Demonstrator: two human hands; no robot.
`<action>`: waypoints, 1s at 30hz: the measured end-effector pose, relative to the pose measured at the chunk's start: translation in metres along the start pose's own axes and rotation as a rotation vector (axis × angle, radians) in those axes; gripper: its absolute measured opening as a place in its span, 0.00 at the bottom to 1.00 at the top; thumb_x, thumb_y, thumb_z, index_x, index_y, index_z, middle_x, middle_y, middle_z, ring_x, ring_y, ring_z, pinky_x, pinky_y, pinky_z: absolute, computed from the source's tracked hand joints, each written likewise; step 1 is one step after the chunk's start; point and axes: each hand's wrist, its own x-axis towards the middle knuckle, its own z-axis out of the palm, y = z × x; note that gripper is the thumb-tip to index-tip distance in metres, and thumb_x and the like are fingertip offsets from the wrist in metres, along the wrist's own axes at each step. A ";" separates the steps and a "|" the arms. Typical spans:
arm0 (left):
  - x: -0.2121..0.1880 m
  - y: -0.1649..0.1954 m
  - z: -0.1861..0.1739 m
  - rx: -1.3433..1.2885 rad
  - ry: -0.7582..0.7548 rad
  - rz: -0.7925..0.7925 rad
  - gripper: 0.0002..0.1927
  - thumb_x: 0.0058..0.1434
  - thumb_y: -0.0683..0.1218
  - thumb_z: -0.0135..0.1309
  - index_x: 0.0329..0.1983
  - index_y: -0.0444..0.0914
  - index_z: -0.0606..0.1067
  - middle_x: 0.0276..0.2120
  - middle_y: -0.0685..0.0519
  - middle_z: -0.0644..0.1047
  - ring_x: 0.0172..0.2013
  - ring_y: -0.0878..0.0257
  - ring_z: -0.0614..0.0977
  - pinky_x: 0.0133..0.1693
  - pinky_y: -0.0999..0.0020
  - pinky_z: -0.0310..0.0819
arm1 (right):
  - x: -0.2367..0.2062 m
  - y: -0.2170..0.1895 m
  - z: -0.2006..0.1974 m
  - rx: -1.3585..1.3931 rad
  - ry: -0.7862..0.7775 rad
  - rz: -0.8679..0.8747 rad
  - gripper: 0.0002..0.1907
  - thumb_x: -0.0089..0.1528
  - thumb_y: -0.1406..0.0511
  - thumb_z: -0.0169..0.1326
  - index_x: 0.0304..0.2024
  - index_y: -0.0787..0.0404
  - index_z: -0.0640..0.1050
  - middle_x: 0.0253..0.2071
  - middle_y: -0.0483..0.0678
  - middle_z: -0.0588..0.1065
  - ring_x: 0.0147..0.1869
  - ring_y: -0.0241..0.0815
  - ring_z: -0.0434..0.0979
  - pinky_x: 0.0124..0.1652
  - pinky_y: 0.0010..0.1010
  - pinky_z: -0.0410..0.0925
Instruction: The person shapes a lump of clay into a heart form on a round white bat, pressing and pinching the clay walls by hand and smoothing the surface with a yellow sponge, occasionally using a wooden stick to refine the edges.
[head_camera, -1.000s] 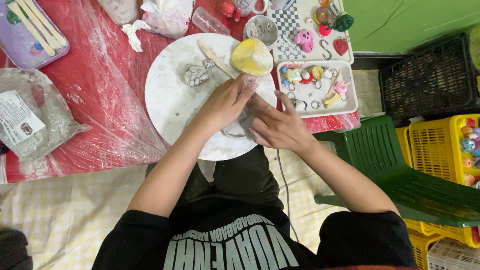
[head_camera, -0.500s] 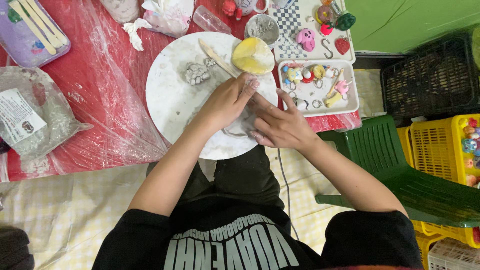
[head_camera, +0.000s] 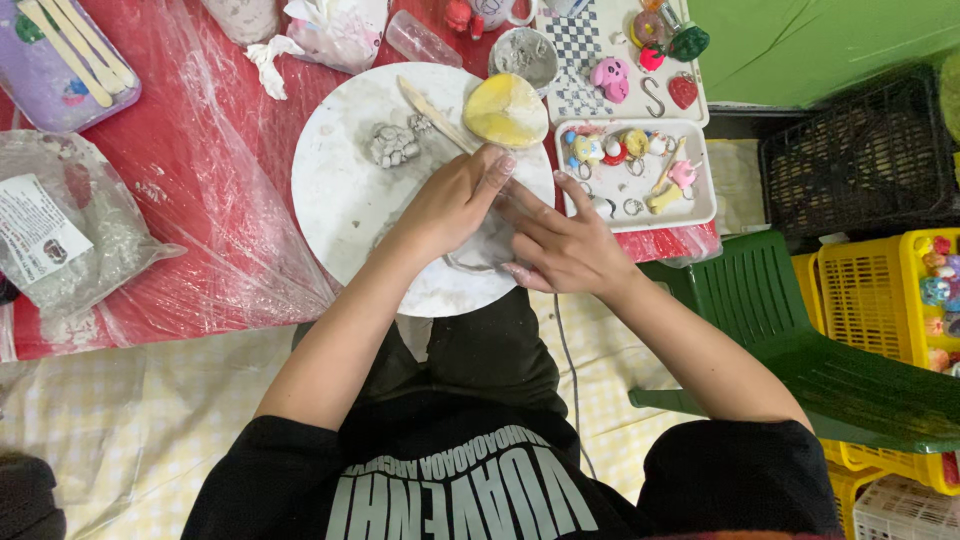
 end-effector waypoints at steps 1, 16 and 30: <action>0.000 0.000 0.000 -0.011 -0.007 0.002 0.28 0.74 0.63 0.33 0.54 0.36 0.71 0.41 0.37 0.79 0.45 0.38 0.79 0.45 0.48 0.71 | 0.000 0.000 0.000 -0.006 -0.001 0.000 0.21 0.70 0.49 0.50 0.30 0.55 0.70 0.61 0.44 0.78 0.76 0.40 0.63 0.68 0.59 0.52; -0.001 0.000 0.000 -0.022 -0.001 -0.009 0.29 0.74 0.64 0.33 0.55 0.36 0.71 0.43 0.37 0.79 0.47 0.38 0.79 0.46 0.49 0.71 | 0.000 -0.002 0.006 0.034 0.020 0.033 0.19 0.69 0.50 0.51 0.31 0.55 0.71 0.62 0.44 0.77 0.77 0.42 0.62 0.67 0.58 0.55; -0.003 -0.001 -0.001 -0.037 0.004 0.022 0.31 0.74 0.65 0.30 0.59 0.37 0.70 0.46 0.37 0.79 0.49 0.38 0.79 0.49 0.50 0.71 | -0.003 -0.003 0.005 0.181 0.061 0.079 0.17 0.68 0.52 0.54 0.33 0.56 0.73 0.59 0.46 0.77 0.75 0.47 0.66 0.67 0.60 0.54</action>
